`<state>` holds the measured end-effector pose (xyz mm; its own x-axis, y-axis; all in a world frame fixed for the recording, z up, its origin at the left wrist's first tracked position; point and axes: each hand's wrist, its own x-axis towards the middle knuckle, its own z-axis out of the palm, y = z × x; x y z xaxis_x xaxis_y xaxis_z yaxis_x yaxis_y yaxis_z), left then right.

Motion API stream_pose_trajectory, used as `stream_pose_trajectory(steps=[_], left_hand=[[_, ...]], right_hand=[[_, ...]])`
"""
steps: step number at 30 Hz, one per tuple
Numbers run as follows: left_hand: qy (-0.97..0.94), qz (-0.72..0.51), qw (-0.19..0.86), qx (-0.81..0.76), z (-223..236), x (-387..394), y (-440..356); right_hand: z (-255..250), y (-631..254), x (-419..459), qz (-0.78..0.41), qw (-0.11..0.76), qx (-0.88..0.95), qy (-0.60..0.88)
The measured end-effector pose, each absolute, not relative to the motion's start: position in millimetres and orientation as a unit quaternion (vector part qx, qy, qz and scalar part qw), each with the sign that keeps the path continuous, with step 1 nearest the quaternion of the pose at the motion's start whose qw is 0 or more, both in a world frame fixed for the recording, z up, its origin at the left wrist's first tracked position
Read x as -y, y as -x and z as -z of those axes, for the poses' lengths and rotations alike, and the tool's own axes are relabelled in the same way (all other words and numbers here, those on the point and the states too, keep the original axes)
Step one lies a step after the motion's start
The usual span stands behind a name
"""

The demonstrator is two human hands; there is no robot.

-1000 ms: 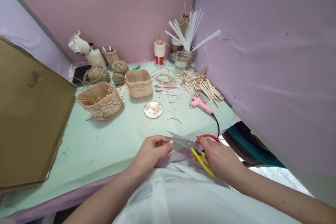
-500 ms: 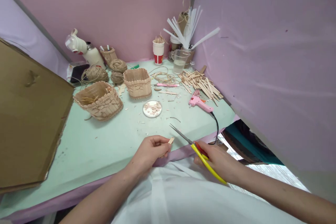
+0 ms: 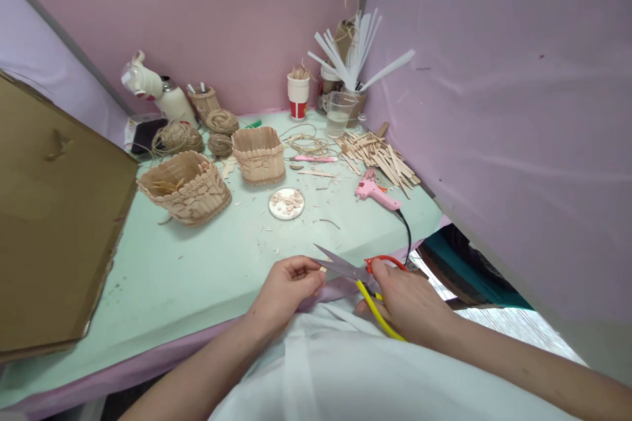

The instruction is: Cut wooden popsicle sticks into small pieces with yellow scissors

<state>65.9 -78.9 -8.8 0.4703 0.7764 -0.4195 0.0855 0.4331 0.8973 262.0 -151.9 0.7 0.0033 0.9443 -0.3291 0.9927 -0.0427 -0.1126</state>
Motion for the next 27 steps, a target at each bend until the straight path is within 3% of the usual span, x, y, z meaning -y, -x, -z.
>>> stream_pose_trajectory(steps=[13,20,27], left_hand=[[-0.423,-0.238,0.755,-0.441,7.7,80.8,-64.8],[-0.441,-0.228,0.751,-0.436,5.5,78.6,-66.1],[-0.417,-0.253,0.767,-0.417,7.9,75.8,-64.1]], right_hand=[[4.9,-263.9,156.1,0.21,0.084,-0.676,-0.701],[10.1,-267.8,156.1,0.438,-0.099,-0.602,-0.66],[-2.3,-267.0,140.9,0.465,-0.197,-0.56,-0.657]])
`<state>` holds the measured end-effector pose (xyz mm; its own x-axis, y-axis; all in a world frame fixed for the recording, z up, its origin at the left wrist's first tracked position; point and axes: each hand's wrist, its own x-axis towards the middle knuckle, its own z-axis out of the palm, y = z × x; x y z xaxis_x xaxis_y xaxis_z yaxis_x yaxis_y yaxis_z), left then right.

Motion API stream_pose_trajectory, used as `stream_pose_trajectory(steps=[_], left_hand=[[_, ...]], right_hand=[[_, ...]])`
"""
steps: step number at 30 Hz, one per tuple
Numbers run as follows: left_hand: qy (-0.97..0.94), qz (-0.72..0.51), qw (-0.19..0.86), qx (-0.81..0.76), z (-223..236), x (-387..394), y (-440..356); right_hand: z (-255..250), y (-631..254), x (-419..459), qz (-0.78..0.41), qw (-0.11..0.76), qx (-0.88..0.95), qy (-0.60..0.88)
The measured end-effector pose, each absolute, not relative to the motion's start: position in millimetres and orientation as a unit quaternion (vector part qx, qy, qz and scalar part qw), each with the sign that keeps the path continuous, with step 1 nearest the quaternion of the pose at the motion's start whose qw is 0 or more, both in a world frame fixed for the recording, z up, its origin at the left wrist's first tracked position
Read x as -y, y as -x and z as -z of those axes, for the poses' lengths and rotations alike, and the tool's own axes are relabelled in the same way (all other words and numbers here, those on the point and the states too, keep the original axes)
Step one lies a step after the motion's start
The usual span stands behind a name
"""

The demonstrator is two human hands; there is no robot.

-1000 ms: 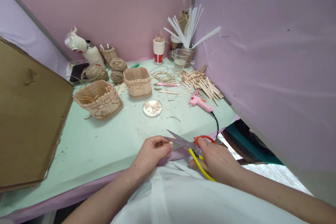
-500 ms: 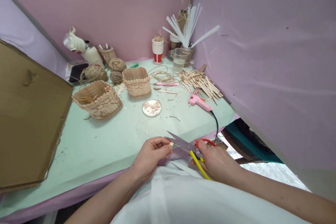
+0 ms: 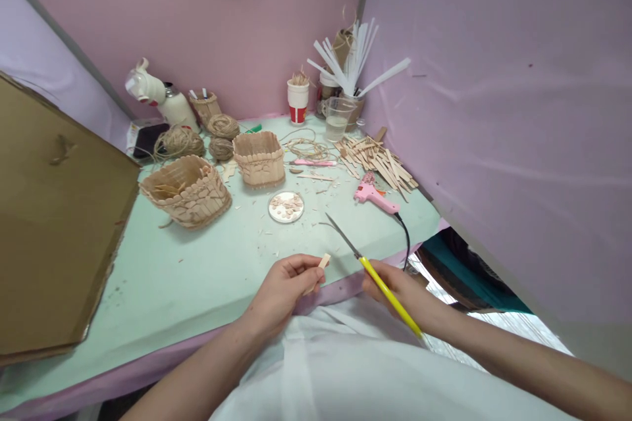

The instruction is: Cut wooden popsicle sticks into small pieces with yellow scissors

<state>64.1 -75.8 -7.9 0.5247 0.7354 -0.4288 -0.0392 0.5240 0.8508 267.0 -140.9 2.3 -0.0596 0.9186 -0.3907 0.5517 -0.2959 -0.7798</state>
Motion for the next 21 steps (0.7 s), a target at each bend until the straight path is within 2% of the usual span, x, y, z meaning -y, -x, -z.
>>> stream_pose_trajectory(steps=[7,11,16,21], left_hand=[[-0.382,-0.276,0.817,-0.331,1.9,60.7,-60.7],[-0.325,-0.277,0.857,-0.289,2.5,54.9,-55.7],[-0.287,-0.267,0.878,-0.276,9.1,54.6,-50.8],[-0.392,-0.269,0.815,-0.332,8.9,55.4,-52.3]], right_hand=[[-28.6,-240.0,95.5,-0.422,0.363,0.569,0.605],[-30.9,-222.4,74.6,-0.489,0.43,0.56,0.513],[-31.8,-216.6,68.3,-0.532,0.427,0.548,0.484],[-32.1,-216.3,67.4,-0.46,0.402,0.577,0.543]])
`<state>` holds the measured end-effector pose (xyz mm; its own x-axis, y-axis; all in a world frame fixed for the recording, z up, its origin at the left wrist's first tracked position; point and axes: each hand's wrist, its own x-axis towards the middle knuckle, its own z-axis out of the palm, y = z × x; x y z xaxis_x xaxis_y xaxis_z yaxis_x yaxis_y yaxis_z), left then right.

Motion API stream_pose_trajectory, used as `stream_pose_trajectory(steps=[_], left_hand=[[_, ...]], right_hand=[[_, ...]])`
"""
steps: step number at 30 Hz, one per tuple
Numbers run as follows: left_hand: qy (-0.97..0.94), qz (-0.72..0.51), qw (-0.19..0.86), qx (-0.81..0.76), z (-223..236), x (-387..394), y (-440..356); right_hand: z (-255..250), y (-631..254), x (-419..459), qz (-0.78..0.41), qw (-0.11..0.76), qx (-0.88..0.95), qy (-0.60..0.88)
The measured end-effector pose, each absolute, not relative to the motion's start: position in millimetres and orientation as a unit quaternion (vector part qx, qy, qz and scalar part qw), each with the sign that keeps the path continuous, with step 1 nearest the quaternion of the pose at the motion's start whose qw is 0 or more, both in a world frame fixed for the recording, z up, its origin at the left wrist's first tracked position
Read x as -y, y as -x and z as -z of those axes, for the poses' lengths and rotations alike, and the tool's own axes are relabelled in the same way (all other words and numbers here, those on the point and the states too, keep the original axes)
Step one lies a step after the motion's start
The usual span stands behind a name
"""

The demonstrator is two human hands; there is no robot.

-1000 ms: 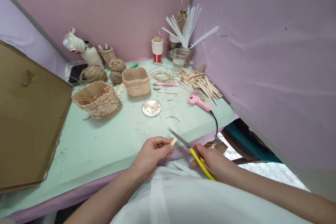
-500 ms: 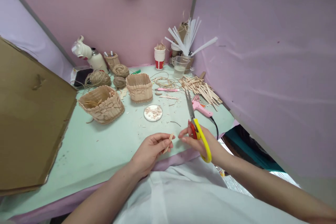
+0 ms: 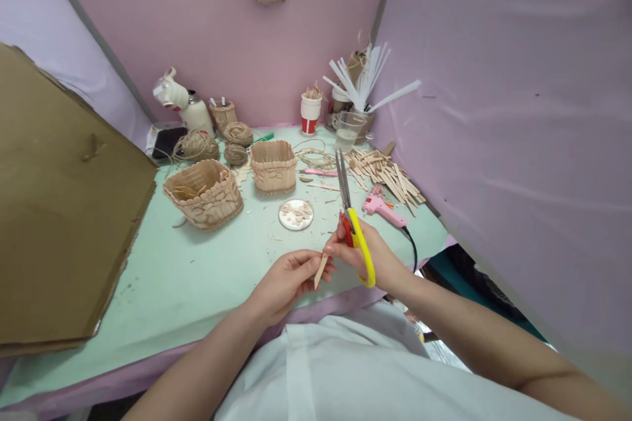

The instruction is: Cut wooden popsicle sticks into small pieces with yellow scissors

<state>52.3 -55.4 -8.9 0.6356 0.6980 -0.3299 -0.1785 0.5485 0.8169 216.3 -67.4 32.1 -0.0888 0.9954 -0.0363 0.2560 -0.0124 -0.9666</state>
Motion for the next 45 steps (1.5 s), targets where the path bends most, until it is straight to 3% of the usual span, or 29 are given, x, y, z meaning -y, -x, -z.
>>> stream_pose_trajectory(steps=[6,13,18,25,39,45], left_hand=[[-0.484,-0.301,0.723,-0.391,5.1,55.5,-54.9],[-0.448,-0.348,0.697,-0.439,4.1,50.7,-52.3],[-0.44,-0.358,0.694,-0.443,4.8,50.0,-54.9],[-0.463,-0.354,0.676,-0.451,9.4,54.2,-57.3],[-0.474,-0.368,0.667,-0.442,10.2,62.4,-58.5],[-0.478,-0.367,0.664,-0.443,8.6,63.3,-57.5]], right_hand=[[-19.6,-223.8,66.9,-0.337,0.367,0.616,0.61],[-17.1,-247.5,88.7,-0.108,0.132,0.706,0.688],[-9.2,-254.6,105.2,-0.017,0.069,0.737,0.672],[0.9,-255.7,109.4,0.028,0.06,0.738,0.671],[2.5,-255.2,115.5,-0.02,-0.035,0.73,0.682],[7.8,-254.2,115.9,-0.032,-0.017,0.725,0.688]])
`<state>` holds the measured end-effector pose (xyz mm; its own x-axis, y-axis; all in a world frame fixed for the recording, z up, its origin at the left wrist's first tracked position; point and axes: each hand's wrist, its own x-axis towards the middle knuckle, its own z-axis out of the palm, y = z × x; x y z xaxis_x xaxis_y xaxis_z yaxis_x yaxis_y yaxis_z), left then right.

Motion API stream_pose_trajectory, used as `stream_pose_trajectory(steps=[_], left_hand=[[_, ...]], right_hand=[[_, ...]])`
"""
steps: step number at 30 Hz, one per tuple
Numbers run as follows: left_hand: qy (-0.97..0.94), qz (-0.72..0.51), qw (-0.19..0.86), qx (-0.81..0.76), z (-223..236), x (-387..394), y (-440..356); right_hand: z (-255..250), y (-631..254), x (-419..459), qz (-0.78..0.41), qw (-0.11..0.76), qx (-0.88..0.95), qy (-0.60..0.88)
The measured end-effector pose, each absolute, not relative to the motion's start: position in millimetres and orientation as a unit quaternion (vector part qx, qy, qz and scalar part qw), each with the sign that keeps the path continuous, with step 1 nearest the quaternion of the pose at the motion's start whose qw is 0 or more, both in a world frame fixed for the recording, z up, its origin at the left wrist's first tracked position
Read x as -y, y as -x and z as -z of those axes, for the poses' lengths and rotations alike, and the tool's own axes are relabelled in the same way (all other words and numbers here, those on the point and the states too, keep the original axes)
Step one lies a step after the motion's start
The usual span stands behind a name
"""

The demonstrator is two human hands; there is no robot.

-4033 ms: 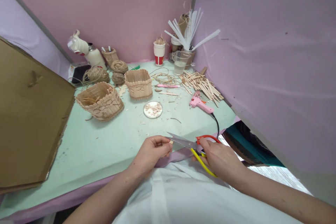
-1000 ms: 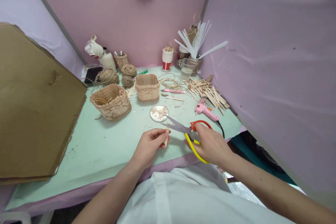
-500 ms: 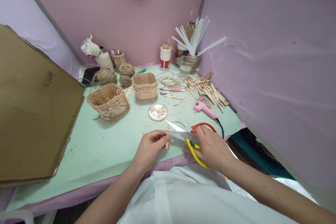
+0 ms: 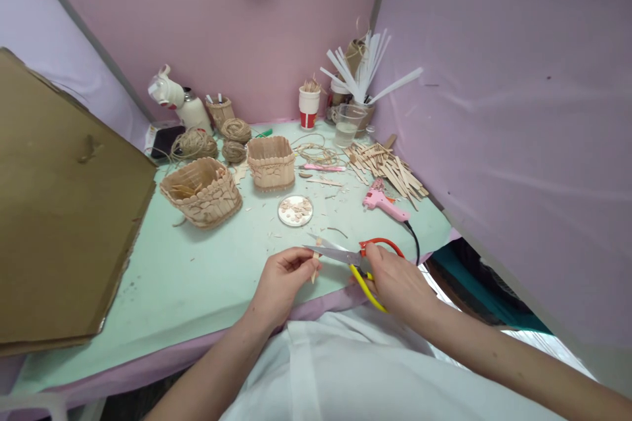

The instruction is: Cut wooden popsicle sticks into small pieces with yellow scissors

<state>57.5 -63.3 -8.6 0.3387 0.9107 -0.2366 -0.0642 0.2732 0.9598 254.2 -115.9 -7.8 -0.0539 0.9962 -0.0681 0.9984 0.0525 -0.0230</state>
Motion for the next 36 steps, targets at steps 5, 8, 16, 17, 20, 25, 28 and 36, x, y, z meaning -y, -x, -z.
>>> stream_pose_trajectory(steps=[5,8,16,17,20,25,28,36], left_hand=[[-0.464,-0.373,0.669,-0.445,7.8,64.9,-61.0],[-0.456,-0.368,0.673,-0.452,9.3,65.3,-62.1],[-0.479,-0.36,0.664,-0.448,12.2,65.2,-58.9],[-0.48,-0.36,0.664,-0.446,12.0,65.6,-58.6],[-0.477,-0.359,0.669,-0.443,10.4,67.2,-58.1],[-0.466,-0.36,0.673,-0.447,8.7,69.3,-59.6],[-0.45,-0.357,0.681,-0.454,8.7,69.2,-60.9],[-0.428,-0.347,0.697,-0.46,7.5,69.8,-62.2]], right_hand=[[3.6,-252.7,115.1,0.011,-0.015,-0.725,-0.689],[0.6,-253.6,114.9,0.008,-0.008,-0.729,-0.684],[-0.1,-256.1,117.3,0.046,0.032,-0.723,-0.689],[0.4,-255.7,117.8,0.046,0.037,-0.722,-0.69],[1.7,-254.4,119.2,0.049,0.039,-0.719,-0.692],[2.9,-254.1,119.9,0.037,0.005,-0.718,-0.695],[2.7,-255.3,119.2,0.03,0.006,-0.722,-0.691],[4.0,-255.8,120.2,0.02,0.02,-0.725,-0.688]])
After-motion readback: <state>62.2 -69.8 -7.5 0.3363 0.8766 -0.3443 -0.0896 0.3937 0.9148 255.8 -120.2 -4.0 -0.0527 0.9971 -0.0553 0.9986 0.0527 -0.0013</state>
